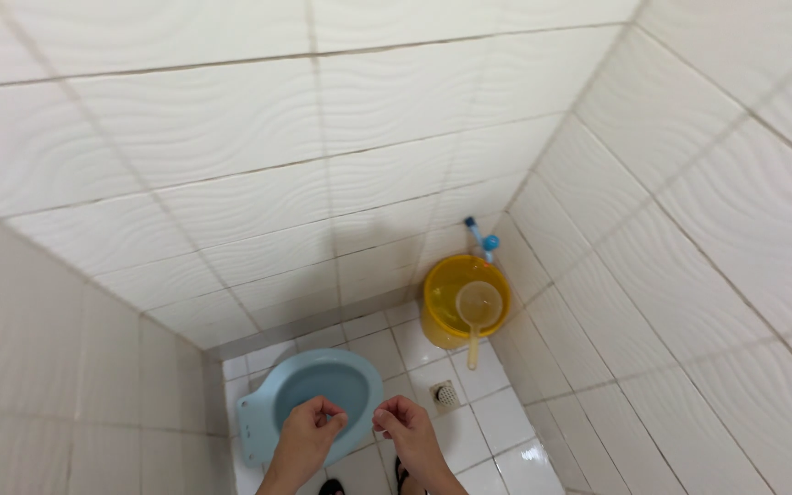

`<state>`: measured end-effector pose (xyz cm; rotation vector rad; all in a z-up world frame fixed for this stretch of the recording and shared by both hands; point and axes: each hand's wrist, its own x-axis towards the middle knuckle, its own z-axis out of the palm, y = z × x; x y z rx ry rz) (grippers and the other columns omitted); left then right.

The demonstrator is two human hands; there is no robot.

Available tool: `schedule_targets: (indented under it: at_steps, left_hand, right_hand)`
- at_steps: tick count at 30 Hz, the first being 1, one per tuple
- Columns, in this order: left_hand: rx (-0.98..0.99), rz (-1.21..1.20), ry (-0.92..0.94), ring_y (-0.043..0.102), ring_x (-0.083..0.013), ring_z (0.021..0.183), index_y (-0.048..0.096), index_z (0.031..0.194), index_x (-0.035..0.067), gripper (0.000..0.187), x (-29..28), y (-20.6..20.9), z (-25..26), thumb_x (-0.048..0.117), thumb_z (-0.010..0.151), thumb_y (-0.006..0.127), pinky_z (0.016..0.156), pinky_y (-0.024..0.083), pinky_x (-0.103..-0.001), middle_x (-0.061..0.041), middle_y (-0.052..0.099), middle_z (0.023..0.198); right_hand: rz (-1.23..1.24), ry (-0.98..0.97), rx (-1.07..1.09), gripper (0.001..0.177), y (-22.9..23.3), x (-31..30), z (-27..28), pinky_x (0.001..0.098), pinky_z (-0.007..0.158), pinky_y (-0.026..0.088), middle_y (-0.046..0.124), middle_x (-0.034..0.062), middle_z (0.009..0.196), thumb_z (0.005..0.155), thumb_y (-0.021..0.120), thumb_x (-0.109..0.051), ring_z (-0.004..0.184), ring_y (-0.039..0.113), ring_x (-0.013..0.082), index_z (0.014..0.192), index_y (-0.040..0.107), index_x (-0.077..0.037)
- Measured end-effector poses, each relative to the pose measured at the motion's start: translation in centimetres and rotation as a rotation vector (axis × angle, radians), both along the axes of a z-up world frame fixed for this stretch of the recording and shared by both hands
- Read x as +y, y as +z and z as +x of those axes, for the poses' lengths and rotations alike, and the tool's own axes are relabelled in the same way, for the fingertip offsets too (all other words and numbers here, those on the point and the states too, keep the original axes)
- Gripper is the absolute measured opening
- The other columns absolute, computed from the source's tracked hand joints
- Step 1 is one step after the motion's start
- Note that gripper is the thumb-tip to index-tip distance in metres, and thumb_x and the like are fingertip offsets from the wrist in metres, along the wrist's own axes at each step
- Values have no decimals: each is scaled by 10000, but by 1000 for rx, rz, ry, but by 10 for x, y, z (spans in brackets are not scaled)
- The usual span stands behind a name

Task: Wipe and rinse wall tiles inside a bathroom.

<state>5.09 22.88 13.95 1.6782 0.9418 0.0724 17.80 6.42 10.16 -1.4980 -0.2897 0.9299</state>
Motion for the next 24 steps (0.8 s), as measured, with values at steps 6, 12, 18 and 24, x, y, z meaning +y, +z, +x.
schedule_targets:
  at_steps: [6,12,18,24]
  left_hand:
    - [-57,-4,118,562,-101,569,712,840,2,190,10,8,-30,191,865,728,550,459,-304,-19,659,614]
    - [-30,-21,241,523,-116,560,695,798,-17,282,19,17,-56,247,890,735,539,438,-325,-31,629,607]
    - [12,-8,336,495,-127,535,730,774,7,368,27,11,-81,331,939,677,530,427,-332,-44,600,584]
    - [6,-3,385,513,-119,531,728,771,7,350,33,9,-95,317,928,679,524,440,-328,-30,622,585]
  right_hand:
    - [31,122,24,138,-8,30,-11,281,732,520,719,23,837,932,676,-174,797,674,116,939,691,-37]
    - [-32,261,-36,156,4,57,-25,277,738,526,722,21,825,937,672,-192,794,677,108,929,704,-40]
    - [-14,368,-40,148,3,79,-38,279,726,520,716,18,810,930,675,-195,777,664,109,930,699,-49]
    - [-45,436,-56,172,17,94,-47,273,741,519,716,19,810,938,670,-208,788,661,104,923,699,-40]
